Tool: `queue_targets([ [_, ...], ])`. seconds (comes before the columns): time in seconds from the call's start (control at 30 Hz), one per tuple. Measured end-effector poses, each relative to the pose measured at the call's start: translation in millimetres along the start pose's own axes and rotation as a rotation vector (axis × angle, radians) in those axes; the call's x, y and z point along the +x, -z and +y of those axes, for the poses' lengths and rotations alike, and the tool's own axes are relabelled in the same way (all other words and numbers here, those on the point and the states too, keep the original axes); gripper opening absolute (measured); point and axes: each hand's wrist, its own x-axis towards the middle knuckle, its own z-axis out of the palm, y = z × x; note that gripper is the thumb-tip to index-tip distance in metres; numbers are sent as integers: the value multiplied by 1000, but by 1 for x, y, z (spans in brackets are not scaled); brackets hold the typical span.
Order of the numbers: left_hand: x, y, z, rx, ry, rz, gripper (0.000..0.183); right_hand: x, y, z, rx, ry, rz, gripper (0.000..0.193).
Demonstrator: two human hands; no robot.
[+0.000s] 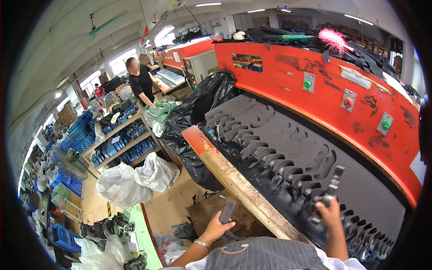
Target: Operating a hydraulic machine to die-cut shapes from material sheets.
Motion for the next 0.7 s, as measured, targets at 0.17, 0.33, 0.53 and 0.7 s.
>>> queue_targets([
  [0.17,-13,-2,-9,-20,87,-34,56,34,71,-17,-625,68,183,27],
  [0.33,-23,-8,-18,21,13,75,60,34,90,-48,-713,-354,265,30],
  [0.53,-48,-3,-15,224,93,49,61,43,116,-19,-703,-356,249,35],
  [0.7,-60,-22,-14,331,86,29,58,61,124,-28,-882,-263,231,38],
])
